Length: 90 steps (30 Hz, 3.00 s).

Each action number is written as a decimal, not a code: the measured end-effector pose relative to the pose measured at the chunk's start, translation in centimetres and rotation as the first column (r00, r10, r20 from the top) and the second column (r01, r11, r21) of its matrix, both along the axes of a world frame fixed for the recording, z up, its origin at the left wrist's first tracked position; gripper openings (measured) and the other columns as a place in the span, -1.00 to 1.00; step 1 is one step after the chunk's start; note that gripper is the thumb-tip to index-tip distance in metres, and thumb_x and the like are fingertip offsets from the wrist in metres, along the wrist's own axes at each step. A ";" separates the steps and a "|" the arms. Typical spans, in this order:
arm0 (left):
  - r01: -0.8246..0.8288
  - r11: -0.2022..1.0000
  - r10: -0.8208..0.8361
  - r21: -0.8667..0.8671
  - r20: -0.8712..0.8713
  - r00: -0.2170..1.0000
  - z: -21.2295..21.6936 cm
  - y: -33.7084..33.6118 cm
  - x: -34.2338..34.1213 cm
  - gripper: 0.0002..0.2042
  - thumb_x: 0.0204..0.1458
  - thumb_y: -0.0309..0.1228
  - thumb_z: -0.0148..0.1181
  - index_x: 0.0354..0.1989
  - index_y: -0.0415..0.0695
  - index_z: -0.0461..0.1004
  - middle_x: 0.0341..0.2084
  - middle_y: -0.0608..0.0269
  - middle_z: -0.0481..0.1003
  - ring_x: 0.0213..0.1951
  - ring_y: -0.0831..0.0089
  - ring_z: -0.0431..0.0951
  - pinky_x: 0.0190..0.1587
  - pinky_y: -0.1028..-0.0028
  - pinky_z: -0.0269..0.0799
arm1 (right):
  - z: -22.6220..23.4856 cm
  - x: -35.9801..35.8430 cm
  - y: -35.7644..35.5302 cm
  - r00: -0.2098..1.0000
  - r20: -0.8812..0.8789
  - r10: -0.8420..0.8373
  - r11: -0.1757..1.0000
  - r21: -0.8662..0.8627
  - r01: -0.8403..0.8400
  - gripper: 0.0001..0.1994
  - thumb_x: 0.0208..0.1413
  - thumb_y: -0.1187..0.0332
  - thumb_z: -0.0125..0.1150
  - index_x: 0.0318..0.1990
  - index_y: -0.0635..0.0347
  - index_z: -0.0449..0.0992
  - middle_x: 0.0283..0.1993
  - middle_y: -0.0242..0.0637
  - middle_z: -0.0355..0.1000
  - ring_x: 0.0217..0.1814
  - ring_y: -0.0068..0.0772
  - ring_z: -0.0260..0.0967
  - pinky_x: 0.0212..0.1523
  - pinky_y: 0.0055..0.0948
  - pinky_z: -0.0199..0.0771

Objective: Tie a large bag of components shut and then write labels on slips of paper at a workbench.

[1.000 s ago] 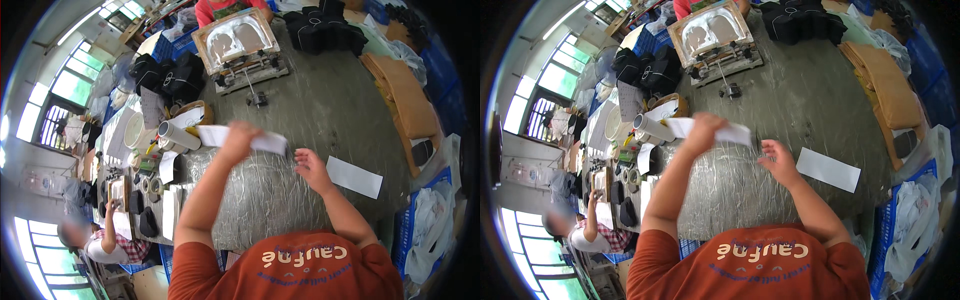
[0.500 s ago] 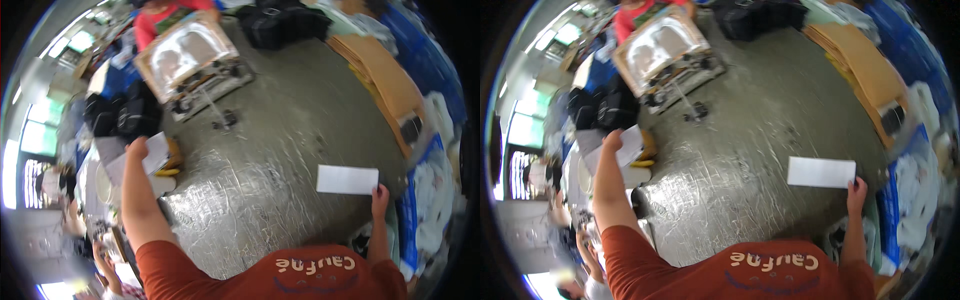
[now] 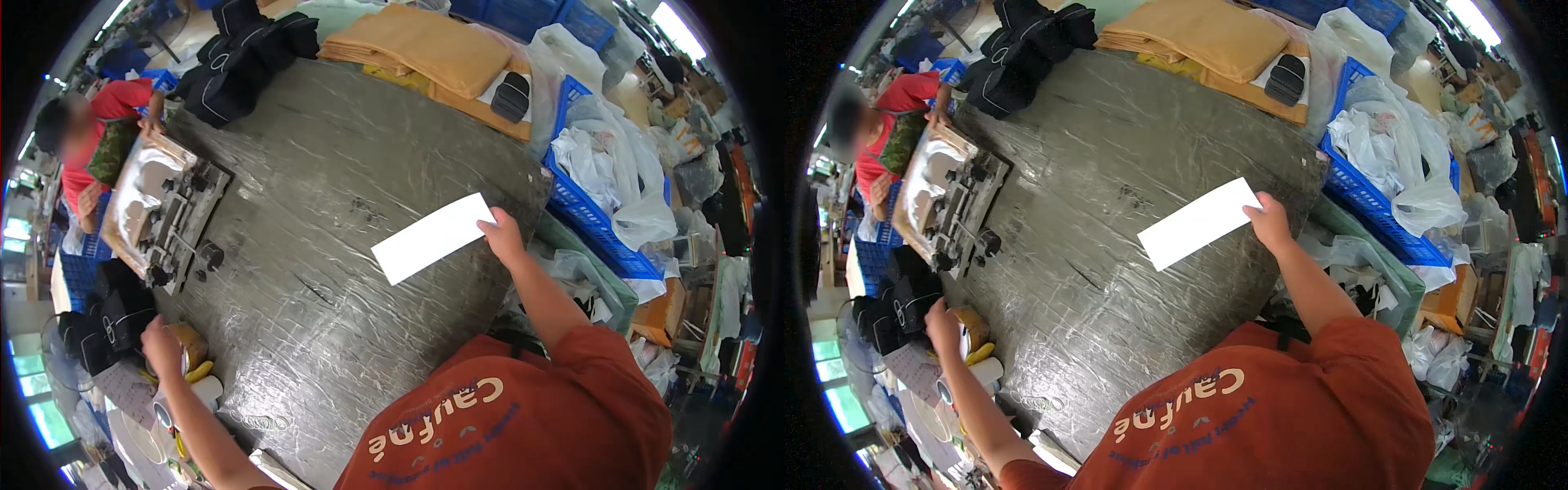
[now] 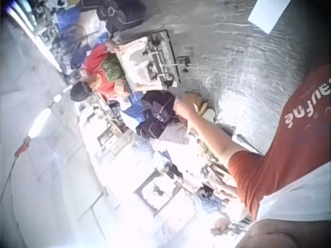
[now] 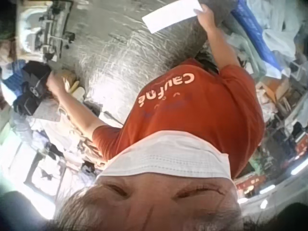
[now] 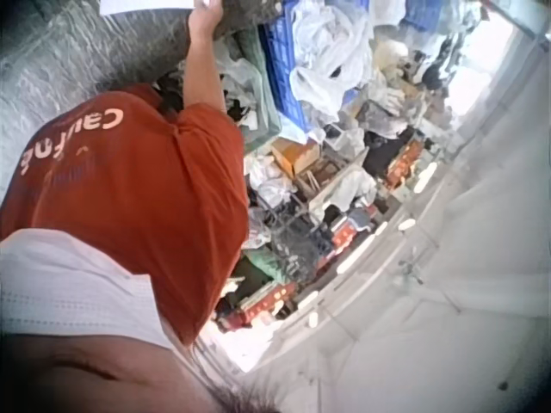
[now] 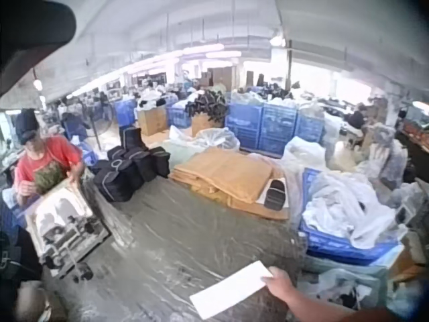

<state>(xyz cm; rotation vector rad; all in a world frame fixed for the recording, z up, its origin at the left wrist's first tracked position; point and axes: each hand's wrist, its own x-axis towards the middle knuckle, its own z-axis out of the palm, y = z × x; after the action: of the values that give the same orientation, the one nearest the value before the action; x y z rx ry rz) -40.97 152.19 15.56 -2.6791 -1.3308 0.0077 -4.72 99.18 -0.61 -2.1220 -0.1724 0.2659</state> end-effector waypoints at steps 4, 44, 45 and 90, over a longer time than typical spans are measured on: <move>0.477 0.818 -0.326 -0.320 0.426 0.844 -2.2 -16.1 7.5 -0.85 -0.04 -0.51 -0.01 -0.35 -0.25 0.48 -0.38 -0.01 0.50 -0.31 0.16 0.52 -0.26 0.36 0.42 | 2.5 -2.0 0.4 0.987 -0.101 0.126 0.955 0.282 -0.093 -0.81 -0.05 0.44 0.18 -0.28 0.33 0.42 -0.35 -0.33 0.44 -0.30 -0.61 0.33 -0.29 -0.52 0.30; 0.438 0.514 -0.040 -0.738 0.489 0.871 -10.5 -50.8 21.6 -0.77 0.05 -0.36 0.08 -0.43 -0.35 0.43 -0.50 0.21 0.46 -0.44 0.52 0.43 -0.33 0.52 0.41 | -0.4 -9.2 -12.5 0.777 -0.594 0.208 0.606 0.701 0.375 -0.80 -0.08 0.38 0.24 -0.36 0.36 0.45 -0.40 -0.21 0.43 -0.41 -0.41 0.42 -0.30 -0.51 0.48; 0.435 0.428 0.124 -0.792 0.529 0.840 -11.2 -50.8 21.2 -0.79 0.02 -0.39 0.11 -0.43 -0.35 0.42 -0.51 0.21 0.46 -0.45 0.52 0.43 -0.35 0.53 0.41 | -0.2 -9.4 -12.6 0.740 -0.627 0.243 0.576 0.707 0.410 -0.82 -0.07 0.40 0.24 -0.38 0.33 0.44 -0.39 -0.21 0.42 -0.39 -0.41 0.41 -0.28 -0.50 0.48; 0.285 0.458 0.588 -0.842 0.527 0.614 -14.6 -50.2 17.5 -0.77 -0.06 -0.44 0.21 -0.34 -0.30 0.32 -0.52 0.19 0.43 -0.57 0.52 0.44 -0.57 0.54 0.44 | -1.8 -11.8 -8.9 0.839 -0.539 0.080 0.829 0.503 0.244 -0.76 -0.18 0.51 0.29 -0.46 0.26 0.27 -0.57 -0.31 0.32 -0.61 -0.53 0.33 -0.68 -0.52 0.35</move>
<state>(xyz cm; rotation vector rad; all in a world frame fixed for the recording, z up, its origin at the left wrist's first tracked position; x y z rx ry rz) -23.45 101.97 0.94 -3.5685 -2.4560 -0.7954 -16.52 90.31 -2.41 -1.3951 0.1703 0.6684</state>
